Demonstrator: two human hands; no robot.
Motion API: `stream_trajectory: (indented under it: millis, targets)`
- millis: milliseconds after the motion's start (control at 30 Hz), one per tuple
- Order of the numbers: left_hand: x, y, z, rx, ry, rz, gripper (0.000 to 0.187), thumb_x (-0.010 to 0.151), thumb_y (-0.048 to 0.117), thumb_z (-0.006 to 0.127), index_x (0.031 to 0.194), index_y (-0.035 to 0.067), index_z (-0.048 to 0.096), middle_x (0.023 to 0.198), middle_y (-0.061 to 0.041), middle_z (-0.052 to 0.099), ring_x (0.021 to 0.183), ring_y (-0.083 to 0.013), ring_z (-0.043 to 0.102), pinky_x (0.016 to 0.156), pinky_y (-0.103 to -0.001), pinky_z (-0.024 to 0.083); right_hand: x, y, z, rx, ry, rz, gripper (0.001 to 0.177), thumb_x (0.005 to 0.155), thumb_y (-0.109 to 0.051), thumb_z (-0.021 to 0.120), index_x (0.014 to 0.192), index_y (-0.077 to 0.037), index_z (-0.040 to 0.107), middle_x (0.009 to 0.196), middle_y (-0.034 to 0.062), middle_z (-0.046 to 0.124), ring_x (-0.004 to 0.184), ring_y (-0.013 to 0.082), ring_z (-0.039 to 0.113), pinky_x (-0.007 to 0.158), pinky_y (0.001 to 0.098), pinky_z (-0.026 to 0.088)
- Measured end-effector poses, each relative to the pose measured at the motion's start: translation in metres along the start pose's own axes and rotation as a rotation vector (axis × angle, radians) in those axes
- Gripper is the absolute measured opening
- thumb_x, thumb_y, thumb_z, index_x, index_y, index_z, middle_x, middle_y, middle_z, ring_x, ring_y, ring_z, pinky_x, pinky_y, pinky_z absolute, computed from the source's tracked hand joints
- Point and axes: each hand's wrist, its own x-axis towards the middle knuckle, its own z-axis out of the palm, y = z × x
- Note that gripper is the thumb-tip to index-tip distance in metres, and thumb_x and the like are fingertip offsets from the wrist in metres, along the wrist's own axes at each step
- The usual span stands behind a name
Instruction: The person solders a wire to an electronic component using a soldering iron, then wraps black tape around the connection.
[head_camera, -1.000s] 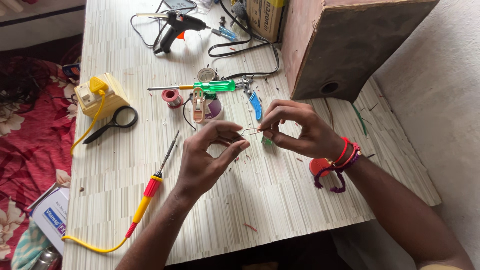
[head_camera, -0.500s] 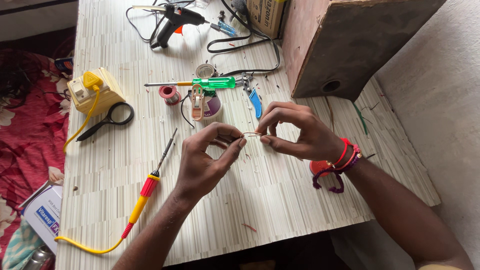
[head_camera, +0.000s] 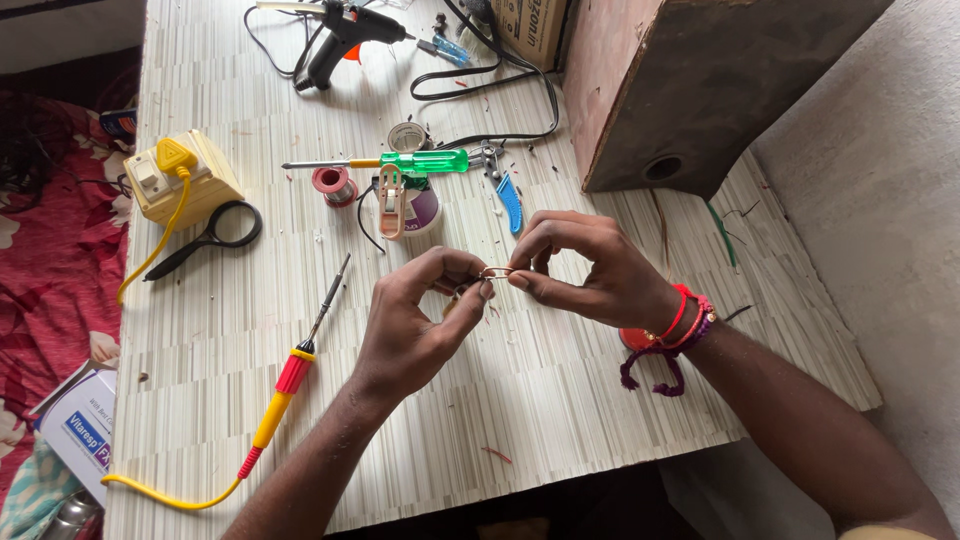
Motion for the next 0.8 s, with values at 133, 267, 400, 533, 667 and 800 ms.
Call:
stream_trajectory:
  millis: [133, 267, 400, 533, 667, 800]
  targets:
    - [-0.0006, -0.0034, -0.0004, -0.055, -0.029, -0.024, 0.017, 0.092, 0.013, 0.074, 0.105, 0.003, 0.072, 0.091, -0.006, 0.077, 0.087, -0.0125, 0.074, 0.08, -0.028, 0.059, 0.0006, 0.0021, 0.0007, 0.005, 0.003, -0.02, 0.013, 0.096, -0.011, 0.076, 0.104, -0.006, 0.068, 0.097, 0.0035, 0.069, 0.084, 0.0107, 0.067, 0.072, 0.0262, 0.056]
    - [-0.0012, -0.0061, 0.0001, -0.141, -0.053, -0.039, 0.016, 0.094, 0.014, 0.071, 0.106, 0.003, 0.071, 0.094, -0.005, 0.077, 0.091, -0.011, 0.073, 0.083, -0.027, 0.058, 0.0003, 0.0037, 0.0007, 0.01, 0.001, -0.021, 0.013, 0.096, -0.012, 0.076, 0.104, -0.006, 0.068, 0.096, 0.0036, 0.069, 0.083, 0.0106, 0.068, 0.071, 0.026, 0.056]
    - [-0.0016, -0.008, -0.0002, -0.155, -0.069, -0.03, 0.017, 0.096, 0.015, 0.071, 0.108, 0.003, 0.071, 0.094, -0.005, 0.077, 0.091, -0.0109, 0.073, 0.084, -0.028, 0.058, -0.0007, 0.0049, 0.0006, -0.004, 0.003, -0.021, 0.013, 0.096, -0.012, 0.076, 0.103, -0.006, 0.068, 0.095, 0.0033, 0.07, 0.082, 0.0102, 0.067, 0.07, 0.026, 0.055]
    - [-0.0018, -0.0093, 0.0006, -0.161, -0.068, -0.043, 0.017, 0.095, 0.017, 0.073, 0.106, 0.004, 0.071, 0.094, -0.005, 0.076, 0.089, -0.0114, 0.073, 0.082, -0.028, 0.059, -0.0008, 0.0068, 0.0013, -0.003, 0.003, -0.023, 0.013, 0.095, -0.013, 0.077, 0.102, -0.006, 0.068, 0.094, 0.0031, 0.069, 0.081, 0.0097, 0.067, 0.069, 0.0257, 0.055]
    - [-0.0025, -0.0099, 0.0005, -0.172, -0.063, -0.048, 0.017, 0.096, 0.017, 0.072, 0.105, 0.004, 0.07, 0.094, -0.005, 0.077, 0.092, -0.0118, 0.074, 0.084, -0.029, 0.059, -0.0008, 0.0074, 0.0018, -0.01, 0.009, -0.033, 0.013, 0.095, -0.014, 0.077, 0.1, -0.007, 0.068, 0.091, 0.0023, 0.069, 0.08, 0.0094, 0.068, 0.069, 0.0256, 0.054]
    - [-0.0017, -0.0102, 0.0004, -0.209, -0.076, -0.051, 0.016, 0.097, 0.016, 0.069, 0.106, 0.004, 0.069, 0.095, -0.006, 0.077, 0.095, -0.0127, 0.076, 0.086, -0.03, 0.061, -0.0012, 0.0068, 0.002, -0.007, 0.009, -0.031, 0.012, 0.096, -0.014, 0.077, 0.099, -0.007, 0.068, 0.089, 0.0021, 0.069, 0.079, 0.0099, 0.067, 0.068, 0.0265, 0.053]
